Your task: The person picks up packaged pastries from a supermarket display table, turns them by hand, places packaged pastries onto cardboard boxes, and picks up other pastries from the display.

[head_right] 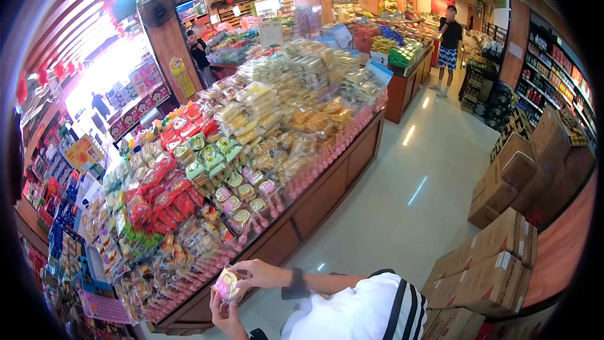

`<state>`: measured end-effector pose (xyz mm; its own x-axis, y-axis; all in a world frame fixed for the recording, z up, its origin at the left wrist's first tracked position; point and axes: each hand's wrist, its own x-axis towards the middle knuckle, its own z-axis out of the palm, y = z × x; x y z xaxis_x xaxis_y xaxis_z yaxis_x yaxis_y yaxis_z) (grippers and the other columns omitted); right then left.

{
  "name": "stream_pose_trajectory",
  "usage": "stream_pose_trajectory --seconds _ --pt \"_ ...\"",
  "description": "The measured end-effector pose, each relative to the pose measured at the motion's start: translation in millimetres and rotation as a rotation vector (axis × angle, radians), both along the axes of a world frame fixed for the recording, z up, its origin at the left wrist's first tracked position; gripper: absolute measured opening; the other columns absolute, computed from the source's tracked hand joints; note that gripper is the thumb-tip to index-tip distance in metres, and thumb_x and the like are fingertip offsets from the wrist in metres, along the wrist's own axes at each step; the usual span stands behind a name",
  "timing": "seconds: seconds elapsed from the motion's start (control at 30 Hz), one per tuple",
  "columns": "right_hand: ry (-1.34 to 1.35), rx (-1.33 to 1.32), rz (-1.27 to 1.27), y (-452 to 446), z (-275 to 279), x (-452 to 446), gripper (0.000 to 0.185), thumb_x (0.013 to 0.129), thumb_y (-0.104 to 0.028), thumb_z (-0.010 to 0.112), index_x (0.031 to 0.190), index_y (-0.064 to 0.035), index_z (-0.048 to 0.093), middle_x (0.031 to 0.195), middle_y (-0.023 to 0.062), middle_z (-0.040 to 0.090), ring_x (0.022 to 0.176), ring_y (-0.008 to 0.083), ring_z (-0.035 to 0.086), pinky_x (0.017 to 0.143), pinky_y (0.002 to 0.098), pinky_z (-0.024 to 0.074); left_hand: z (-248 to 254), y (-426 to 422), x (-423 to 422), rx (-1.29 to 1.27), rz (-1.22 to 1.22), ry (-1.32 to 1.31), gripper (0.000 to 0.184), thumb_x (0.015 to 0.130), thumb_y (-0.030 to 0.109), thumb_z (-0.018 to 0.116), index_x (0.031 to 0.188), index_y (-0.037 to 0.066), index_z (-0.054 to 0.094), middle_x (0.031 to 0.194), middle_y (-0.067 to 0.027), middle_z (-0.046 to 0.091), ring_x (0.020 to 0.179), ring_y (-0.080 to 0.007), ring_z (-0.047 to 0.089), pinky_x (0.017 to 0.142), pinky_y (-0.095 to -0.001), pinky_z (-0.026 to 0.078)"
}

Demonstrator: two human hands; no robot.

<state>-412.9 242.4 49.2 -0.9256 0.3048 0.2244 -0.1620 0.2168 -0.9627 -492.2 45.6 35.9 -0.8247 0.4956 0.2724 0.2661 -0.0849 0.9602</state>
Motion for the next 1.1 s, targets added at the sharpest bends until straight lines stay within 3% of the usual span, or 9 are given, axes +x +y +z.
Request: stream_pose_trajectory --seconds 0.17,0.27,0.4,0.6,0.77,1.1 --pt "-0.013 -0.073 0.085 -8 0 -12 0.056 0.086 -0.017 0.074 0.136 0.0008 0.056 0.114 0.0142 0.067 0.091 0.0178 0.064 0.082 0.0325 0.0529 14 -10 9 -0.066 0.097 0.024 0.051 0.091 0.005 0.072 0.138 -0.005 0.055 0.143 -0.0117 0.056 0.112 -0.0194 0.061 0.093 -0.0305 0.05" --pt "-0.108 0.022 0.186 -10 13 -20 0.059 0.089 -0.018 0.072 0.142 -0.0012 0.051 0.126 0.0135 0.064 0.098 0.0174 0.064 0.084 0.0315 0.0531 11 -20 7 -0.068 0.142 -0.008 0.05 0.091 0.004 0.071 0.137 -0.005 0.055 0.141 -0.0131 0.057 0.113 -0.0197 0.06 0.093 -0.0312 0.05" --pt "0.004 -0.006 0.211 -17 3 -35 0.056 0.089 -0.02 0.072 0.139 -0.0011 0.054 0.122 0.0126 0.065 0.086 0.0173 0.061 0.076 0.0323 0.0516 23 -24 10 -0.063 0.201 -0.078 0.05 0.091 0.002 0.071 0.137 -0.005 0.055 0.137 -0.015 0.059 0.115 -0.0208 0.06 0.095 -0.0322 0.05" --pt "-0.064 -0.024 0.231 -9 12 -48 0.056 0.086 -0.016 0.073 0.136 0.0004 0.055 0.115 0.0134 0.067 0.082 0.0178 0.064 0.075 0.0334 0.0535 25 -13 4 -0.08 0.259 0.006 0.048 0.091 0.001 0.071 0.136 -0.007 0.055 0.135 -0.0149 0.06 0.116 -0.0214 0.06 0.098 -0.0321 0.049" --pt "-0.091 -0.061 0.309 6 21 -67 0.055 0.086 -0.014 0.072 0.136 0.002 0.055 0.116 0.0151 0.067 0.095 0.0221 0.064 0.085 0.0354 0.0529 31 0 -7 -0.06 0.276 -0.052 0.048 0.091 0.0 0.07 0.136 -0.007 0.055 0.14 -0.0142 0.057 0.117 -0.0212 0.059 0.099 -0.0318 0.049" --pt "-0.065 -0.115 0.277 58 27 -95 0.054 0.086 -0.013 0.071 0.135 0.0029 0.055 0.116 0.0179 0.066 0.105 0.0249 0.064 0.093 0.0367 0.0505 38 45 -47 -0.164 0.263 -0.05 0.054 0.091 -0.001 0.069 0.141 -0.005 0.051 0.14 -0.0142 0.056 0.116 -0.0217 0.059 0.098 -0.0325 0.049"
